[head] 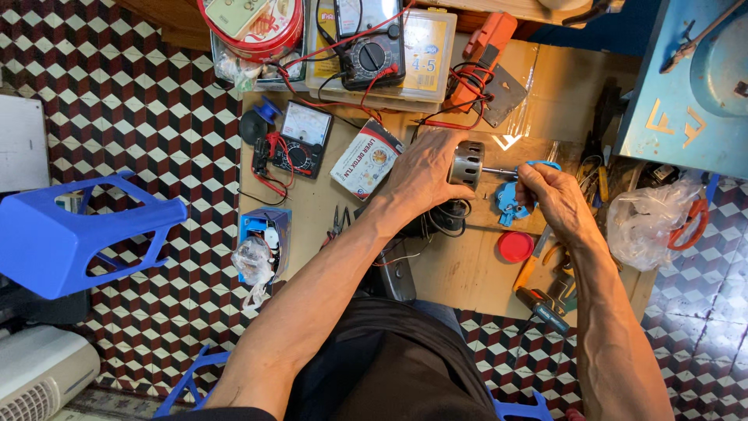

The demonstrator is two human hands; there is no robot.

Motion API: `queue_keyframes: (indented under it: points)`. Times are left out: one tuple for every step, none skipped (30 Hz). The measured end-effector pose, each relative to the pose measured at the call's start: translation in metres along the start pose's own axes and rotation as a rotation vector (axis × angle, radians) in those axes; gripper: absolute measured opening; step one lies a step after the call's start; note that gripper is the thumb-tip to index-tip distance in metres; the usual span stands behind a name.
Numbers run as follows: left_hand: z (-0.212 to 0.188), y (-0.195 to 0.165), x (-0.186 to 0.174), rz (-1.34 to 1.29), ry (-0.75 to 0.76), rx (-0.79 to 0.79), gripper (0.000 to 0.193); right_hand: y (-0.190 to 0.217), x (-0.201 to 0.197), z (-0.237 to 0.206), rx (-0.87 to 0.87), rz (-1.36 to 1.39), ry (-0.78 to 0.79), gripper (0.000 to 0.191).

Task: The person disassembles a handheld blender motor, uses a screwdriver to adjust internal components, and reassembles the unit. They handle the motor housing, shaft, and electrical wires, then reconnect the power cord and test the assembly.

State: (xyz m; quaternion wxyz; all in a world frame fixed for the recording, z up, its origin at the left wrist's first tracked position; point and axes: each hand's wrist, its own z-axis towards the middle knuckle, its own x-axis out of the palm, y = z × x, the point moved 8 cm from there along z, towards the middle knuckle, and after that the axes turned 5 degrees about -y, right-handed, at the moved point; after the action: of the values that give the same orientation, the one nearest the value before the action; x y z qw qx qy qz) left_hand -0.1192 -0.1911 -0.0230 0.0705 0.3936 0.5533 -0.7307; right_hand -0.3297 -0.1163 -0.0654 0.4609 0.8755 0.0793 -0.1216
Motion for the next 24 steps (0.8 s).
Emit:
queue_keyframes:
  points:
    - [0.0, 0.0, 0.0, -0.013, 0.005, -0.003, 0.091, 0.0, 0.0, 0.001, -0.011, -0.011, 0.002, 0.045]
    - [0.0, 0.0, 0.001, -0.033, 0.009, -0.013, 0.09, -0.001, 0.0, 0.001, -0.02, -0.021, 0.006, 0.045]
    - [0.001, 0.0, 0.001, -0.05, 0.011, -0.024, 0.089, -0.002, 0.001, 0.002, -0.032, -0.031, 0.01, 0.045]
    - [0.001, 0.001, 0.001, -0.063, 0.009, -0.035, 0.088, -0.003, 0.002, 0.003, -0.028, 0.008, 0.01, 0.044]
    - [0.002, 0.001, 0.001, -0.053, 0.005, -0.029, 0.088, -0.005, 0.004, 0.003, -0.024, 0.048, 0.014, 0.044]
    - [0.003, 0.0, 0.002, -0.045, 0.003, -0.023, 0.088, -0.006, 0.005, 0.003, -0.017, 0.09, 0.014, 0.043]
    - [0.003, -0.001, 0.002, -0.042, 0.006, -0.014, 0.088, -0.007, 0.006, 0.003, -0.016, 0.08, 0.009, 0.043]
    - [0.003, -0.003, 0.002, -0.053, -0.003, 0.006, 0.089, -0.008, 0.006, 0.003, -0.015, 0.071, 0.002, 0.043]
    - [0.003, -0.004, 0.0, -0.058, -0.018, 0.027, 0.089, -0.008, 0.005, 0.003, -0.02, 0.062, -0.003, 0.044]
    - [0.003, -0.005, -0.001, -0.062, -0.033, 0.046, 0.09, -0.006, 0.006, 0.004, -0.033, 0.043, 0.003, 0.044]
    - [0.002, -0.004, -0.002, -0.066, -0.028, 0.04, 0.09, -0.005, 0.005, 0.004, -0.041, 0.025, 0.006, 0.045]
    - [0.002, -0.003, -0.002, -0.071, -0.021, 0.031, 0.089, -0.004, 0.004, 0.002, -0.046, 0.006, 0.011, 0.045]
    - [0.001, -0.002, -0.003, -0.074, -0.018, 0.019, 0.088, -0.003, 0.002, 0.002, -0.052, -0.005, 0.014, 0.045]
    - [0.001, -0.001, -0.004, -0.073, -0.014, 0.015, 0.088, -0.001, 0.001, 0.001, -0.062, -0.014, 0.018, 0.044]
    - [0.001, 0.0, -0.004, -0.074, -0.009, 0.014, 0.088, 0.001, -0.001, 0.001, -0.07, -0.024, 0.017, 0.044]
    - [0.002, -0.001, -0.004, -0.079, -0.002, 0.015, 0.088, 0.002, -0.003, 0.0, -0.076, -0.046, 0.019, 0.045]
    - [0.002, -0.001, -0.004, -0.087, -0.004, 0.02, 0.088, 0.003, -0.004, -0.001, -0.083, -0.07, 0.021, 0.045]
    - [0.002, -0.002, -0.005, -0.093, -0.009, 0.022, 0.088, 0.005, -0.004, 0.0, -0.092, -0.094, 0.029, 0.046]
    - [0.002, -0.002, -0.005, -0.097, -0.013, 0.021, 0.088, 0.004, -0.004, 0.0, -0.076, -0.08, 0.03, 0.045]
    - [0.001, -0.002, -0.005, -0.096, -0.01, 0.017, 0.088, 0.003, -0.004, 0.0, -0.058, -0.066, 0.028, 0.044]
    - [0.001, -0.002, -0.004, -0.096, -0.008, 0.013, 0.088, 0.002, -0.003, 0.0, -0.04, -0.053, 0.026, 0.043]
    - [0.001, -0.002, -0.003, -0.096, -0.01, 0.01, 0.088, 0.001, -0.002, 0.001, -0.034, -0.02, 0.021, 0.043]
    - [0.001, -0.002, -0.004, -0.093, -0.028, 0.019, 0.087, 0.0, 0.0, 0.002, -0.027, 0.015, 0.019, 0.043]
    - [-0.001, -0.003, -0.005, -0.089, -0.041, 0.026, 0.087, -0.003, 0.003, 0.002, -0.015, 0.052, 0.018, 0.044]
